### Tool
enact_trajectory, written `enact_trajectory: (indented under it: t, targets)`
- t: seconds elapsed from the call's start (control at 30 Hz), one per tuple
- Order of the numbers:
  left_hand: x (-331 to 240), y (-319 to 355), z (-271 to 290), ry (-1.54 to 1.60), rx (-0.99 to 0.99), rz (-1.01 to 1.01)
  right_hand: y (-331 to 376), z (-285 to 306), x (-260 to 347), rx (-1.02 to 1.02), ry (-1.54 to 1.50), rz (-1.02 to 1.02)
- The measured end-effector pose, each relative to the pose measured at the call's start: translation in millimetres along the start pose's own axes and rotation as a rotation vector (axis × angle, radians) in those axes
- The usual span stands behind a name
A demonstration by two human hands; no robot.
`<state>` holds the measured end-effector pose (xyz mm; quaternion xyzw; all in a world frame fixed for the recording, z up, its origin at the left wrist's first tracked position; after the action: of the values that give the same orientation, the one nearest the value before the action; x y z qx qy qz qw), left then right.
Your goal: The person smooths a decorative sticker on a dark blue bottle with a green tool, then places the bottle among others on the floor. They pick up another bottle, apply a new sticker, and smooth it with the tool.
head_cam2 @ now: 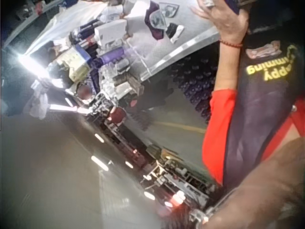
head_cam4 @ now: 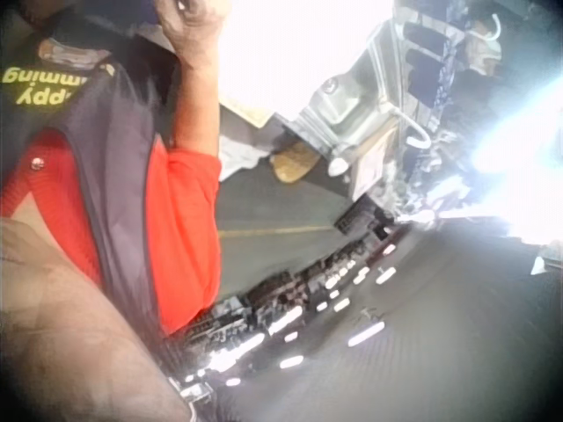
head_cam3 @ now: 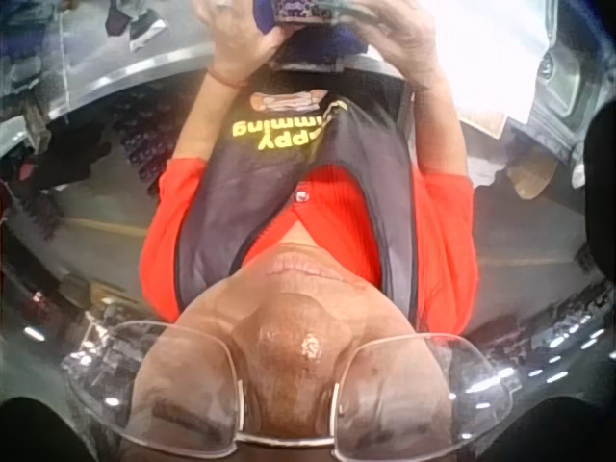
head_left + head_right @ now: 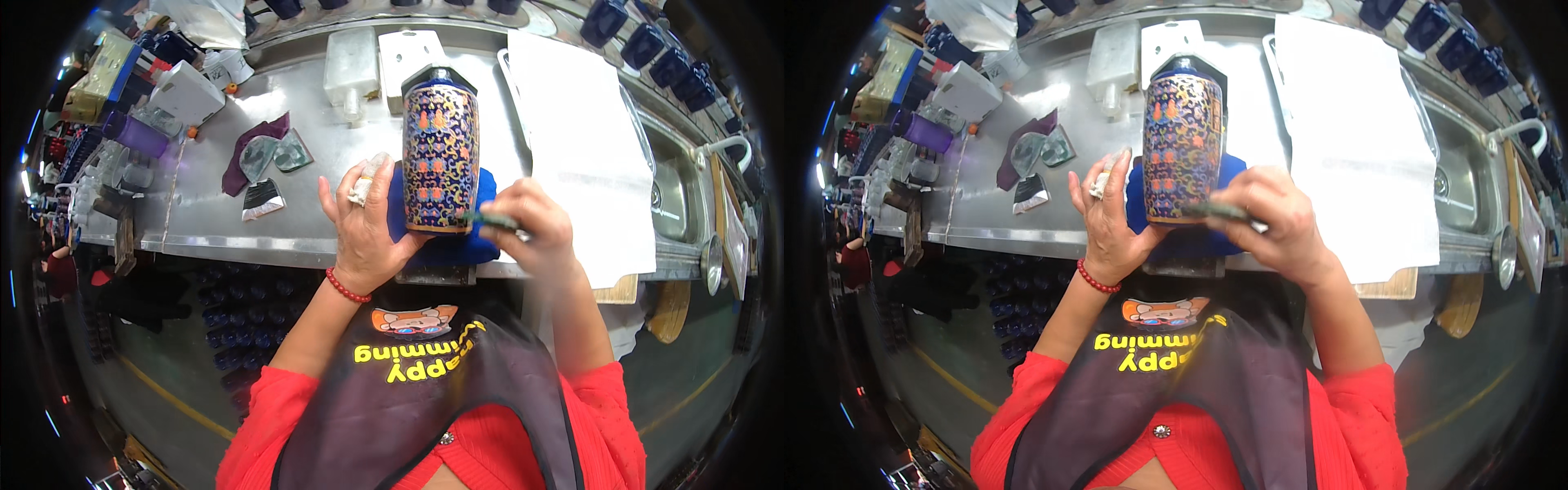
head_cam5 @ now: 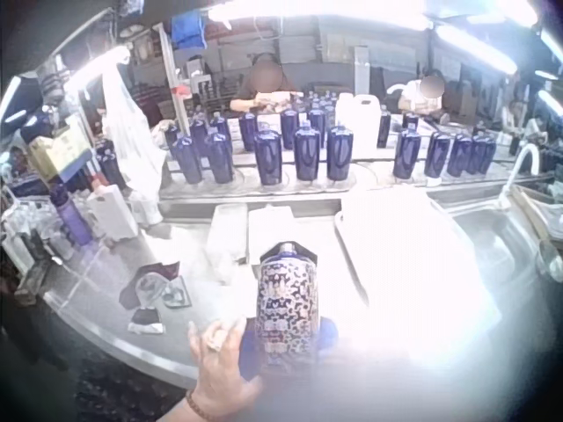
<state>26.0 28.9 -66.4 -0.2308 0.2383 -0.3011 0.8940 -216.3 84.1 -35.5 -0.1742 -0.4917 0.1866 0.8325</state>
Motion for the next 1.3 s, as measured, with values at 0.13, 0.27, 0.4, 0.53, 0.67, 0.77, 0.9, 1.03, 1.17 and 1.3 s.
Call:
enact_trajectory:
  t: [0.13, 0.27, 0.4, 0.53, 0.67, 0.77, 0.9, 1.03, 1.17, 1.3]
  targets:
    - [-1.5, -4.4, 12.2, -0.108, -0.058, -0.057, -21.9, 0.4, 11.2, 0.058, 0.484, 0.348]
    - [-7.1, -5.5, 18.9, -0.151, -0.066, -0.084, -56.7, 2.9, 32.6, 0.410, 0.129, 0.266]
    - [-8.0, -5.6, 16.6, -0.126, -0.076, -0.121, -93.6, 5.3, 27.8, -0.144, 0.260, -0.015]
    - [0.6, -5.2, 7.1, 0.025, 0.005, 0.037, -80.0, -7.4, 58.9, 0.423, 0.224, 0.373]
    - [4.3, -0.7, 5.2, 0.019, 0.032, 0.073, -105.3, 1.5, 30.4, 0.134, -0.246, -0.455]
    - [4.7, 1.5, 10.9, -0.079, -0.057, -0.028, -108.4, 1.0, 34.6, 0.005, 0.537, 0.404]
    - [2.4, -0.5, 15.0, -0.178, -0.139, -0.135, -87.0, -0.8, 44.7, 0.496, 0.033, 0.176]
    - [2.3, -5.8, 19.7, -0.207, -0.294, -0.259, -93.6, 12.7, 10.3, -0.071, 0.160, 0.005]
    - [4.9, -4.1, 14.3, -0.089, -0.147, -0.076, -84.9, 3.7, 22.1, 0.342, 0.225, 0.279]
    - [5.1, -2.8, 5.0, 0.006, 0.042, 0.014, -91.8, 5.8, 1.2, 0.005, -0.177, -0.258]
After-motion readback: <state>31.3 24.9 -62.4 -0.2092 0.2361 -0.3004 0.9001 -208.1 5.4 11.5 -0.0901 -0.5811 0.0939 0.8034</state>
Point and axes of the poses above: each hand's wrist, its own y-axis away from the middle knuckle, its own z-axis out of the back of the hand, x = y × z, the point moved 2 cm from there along -y, towards the middle knuckle, and after that the axes turned 5 degrees about -y, right-handed, at the moved point
